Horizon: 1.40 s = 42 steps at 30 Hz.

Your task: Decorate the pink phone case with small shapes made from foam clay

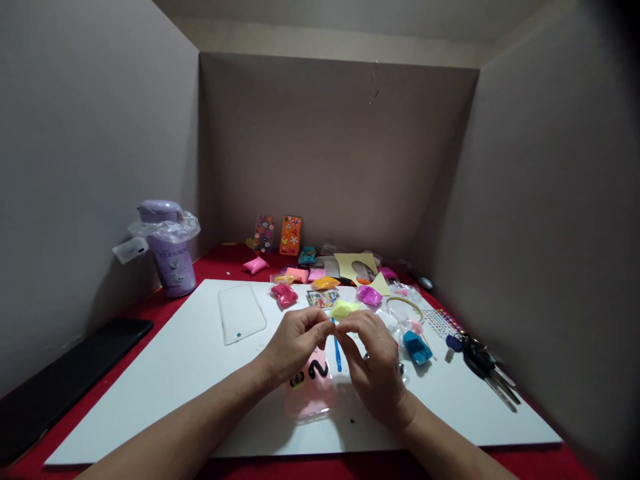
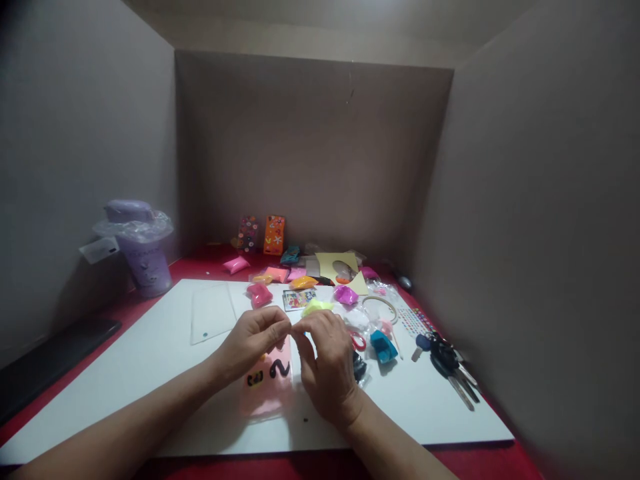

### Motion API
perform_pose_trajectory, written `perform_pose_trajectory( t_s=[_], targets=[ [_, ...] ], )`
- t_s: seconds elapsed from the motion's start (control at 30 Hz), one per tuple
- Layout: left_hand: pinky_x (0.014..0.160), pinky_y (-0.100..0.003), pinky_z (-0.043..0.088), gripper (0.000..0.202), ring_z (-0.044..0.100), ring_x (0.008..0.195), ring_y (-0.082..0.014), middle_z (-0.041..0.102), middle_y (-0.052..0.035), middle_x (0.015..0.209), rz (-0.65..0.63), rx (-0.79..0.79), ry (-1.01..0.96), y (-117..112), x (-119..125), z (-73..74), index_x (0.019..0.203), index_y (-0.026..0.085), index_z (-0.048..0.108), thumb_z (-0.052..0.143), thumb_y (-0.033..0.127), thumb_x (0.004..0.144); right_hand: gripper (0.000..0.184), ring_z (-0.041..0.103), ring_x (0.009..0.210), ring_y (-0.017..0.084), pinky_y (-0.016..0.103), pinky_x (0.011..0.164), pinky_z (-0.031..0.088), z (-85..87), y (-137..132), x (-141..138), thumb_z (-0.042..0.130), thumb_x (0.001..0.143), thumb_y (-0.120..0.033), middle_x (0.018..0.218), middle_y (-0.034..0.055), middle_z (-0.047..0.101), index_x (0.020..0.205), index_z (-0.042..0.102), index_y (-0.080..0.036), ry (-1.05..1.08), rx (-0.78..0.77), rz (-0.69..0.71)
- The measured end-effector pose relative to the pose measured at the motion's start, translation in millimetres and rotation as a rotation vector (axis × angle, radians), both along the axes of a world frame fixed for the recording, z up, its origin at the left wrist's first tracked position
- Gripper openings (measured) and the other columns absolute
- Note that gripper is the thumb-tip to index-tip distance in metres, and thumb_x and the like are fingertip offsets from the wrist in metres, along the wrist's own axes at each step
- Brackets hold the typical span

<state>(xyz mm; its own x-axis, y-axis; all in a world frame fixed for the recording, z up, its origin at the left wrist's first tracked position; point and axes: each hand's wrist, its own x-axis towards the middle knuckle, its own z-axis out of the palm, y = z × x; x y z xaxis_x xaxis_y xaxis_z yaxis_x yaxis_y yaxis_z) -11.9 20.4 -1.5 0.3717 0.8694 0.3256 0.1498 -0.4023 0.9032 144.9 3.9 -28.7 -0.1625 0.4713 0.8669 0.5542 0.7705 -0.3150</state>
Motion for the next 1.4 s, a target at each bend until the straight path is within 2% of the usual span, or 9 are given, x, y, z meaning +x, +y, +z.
perform_pose_trajectory(
  t_s=[0.13, 0.33, 0.53, 0.73, 0.8, 0.97, 1.13, 1.27, 1.4],
  targets=[
    [0.054, -0.022, 0.039, 0.019, 0.047, 0.055, -0.0099, 0.050, 0.0022, 0.058, -0.027, 0.038, -0.049, 1.3, 0.1, -3.2, 0.069, 0.014, 0.055, 0.054, 0.028, 0.083, 0.008, 0.054, 0.077, 0.018, 0.034, 0.070, 0.043, -0.3, -2.1, -0.7, 0.049, 0.088, -0.014, 0.081, 0.0045, 0.058, 0.086, 0.054, -0.020, 0.069, -0.063, 0.019],
    [0.055, -0.022, 0.040, 0.009, 0.047, 0.057, -0.0098, 0.050, 0.0023, 0.062, -0.015, 0.008, -0.118, 3.0, 0.2, -5.0, 0.078, 0.014, 0.057, 0.053, 0.022, 0.081, 0.007, 0.054, 0.078, 0.018, 0.033, 0.072, 0.043, -4.1, -1.3, -1.2, 0.047, 0.091, -0.019, 0.083, 0.0039, 0.057, 0.086, 0.053, -0.020, 0.135, -0.145, -0.007],
    [0.056, -0.021, 0.041, 0.008, 0.048, 0.061, -0.0102, 0.055, 0.0007, 0.067, 0.028, 0.044, -0.127, 3.7, -0.3, -5.7, 0.078, 0.015, 0.057, 0.054, 0.021, 0.081, 0.018, 0.051, 0.072, 0.017, 0.030, 0.068, 0.041, -6.1, -0.2, -0.5, 0.039, 0.094, -0.026, 0.077, 0.0025, 0.054, 0.081, 0.051, -0.020, 0.073, -0.195, -0.078],
    [0.052, -0.021, 0.041, 0.006, 0.049, 0.056, -0.0089, 0.061, -0.0017, 0.074, 0.012, 0.029, -0.158, 1.9, 0.5, -4.7, 0.081, 0.015, 0.060, 0.055, 0.016, 0.079, 0.024, 0.051, 0.067, 0.015, 0.028, 0.063, 0.040, -7.0, 3.4, -0.8, 0.039, 0.095, -0.027, 0.072, 0.0012, 0.054, 0.075, 0.051, -0.020, 0.084, -0.198, -0.058],
    [0.052, -0.021, 0.042, 0.008, 0.051, 0.057, -0.0095, 0.061, -0.0022, 0.073, 0.015, 0.058, -0.151, 1.3, 1.2, -4.0, 0.080, 0.014, 0.064, 0.057, 0.017, 0.078, 0.024, 0.051, 0.067, 0.015, 0.028, 0.063, 0.040, -7.2, 4.5, -0.8, 0.039, 0.094, -0.027, 0.072, 0.0013, 0.055, 0.075, 0.052, -0.020, 0.091, -0.197, -0.047],
    [0.061, -0.026, 0.046, 0.011, 0.056, 0.066, -0.0143, 0.063, -0.0048, 0.069, 0.003, 0.144, -0.167, 0.0, 3.6, -2.5, 0.071, 0.013, 0.068, 0.068, 0.023, 0.074, 0.024, 0.050, 0.064, 0.014, 0.027, 0.060, 0.040, -7.3, 3.8, -1.3, 0.042, 0.094, -0.027, 0.067, 0.0007, 0.053, 0.074, 0.054, -0.019, 0.053, -0.170, -0.033],
    [0.057, -0.025, 0.042, 0.015, 0.054, 0.063, -0.0134, 0.062, -0.0048, 0.066, 0.031, 0.264, -0.100, -2.9, 3.0, -1.4, 0.068, 0.012, 0.065, 0.063, 0.022, 0.079, 0.030, 0.051, 0.061, 0.014, 0.026, 0.059, 0.039, -6.7, -0.3, -2.7, 0.040, 0.095, -0.028, 0.065, 0.0003, 0.054, 0.070, 0.054, -0.019, 0.093, -0.238, -0.001],
    [0.055, -0.022, 0.040, 0.016, 0.051, 0.062, -0.0111, 0.060, -0.0026, 0.066, 0.035, 0.188, -0.064, -3.3, 1.5, -1.5, 0.070, 0.013, 0.063, 0.061, 0.024, 0.081, 0.030, 0.053, 0.063, 0.014, 0.027, 0.059, 0.041, -6.3, -1.2, -1.5, 0.038, 0.095, -0.028, 0.067, 0.0006, 0.056, 0.072, 0.055, -0.019, 0.154, -0.273, 0.007],
    [0.044, -0.018, 0.034, 0.016, 0.044, 0.047, -0.0061, 0.053, 0.0028, 0.059, 0.017, 0.007, -0.134, -1.7, 1.5, -0.8, 0.074, 0.013, 0.060, 0.061, 0.028, 0.079, 0.009, 0.054, 0.067, 0.014, 0.028, 0.062, 0.045, -4.9, -1.5, -0.6, 0.050, 0.090, -0.024, 0.076, 0.0019, 0.060, 0.086, 0.056, -0.019, 0.192, -0.222, 0.014]
  ],
)
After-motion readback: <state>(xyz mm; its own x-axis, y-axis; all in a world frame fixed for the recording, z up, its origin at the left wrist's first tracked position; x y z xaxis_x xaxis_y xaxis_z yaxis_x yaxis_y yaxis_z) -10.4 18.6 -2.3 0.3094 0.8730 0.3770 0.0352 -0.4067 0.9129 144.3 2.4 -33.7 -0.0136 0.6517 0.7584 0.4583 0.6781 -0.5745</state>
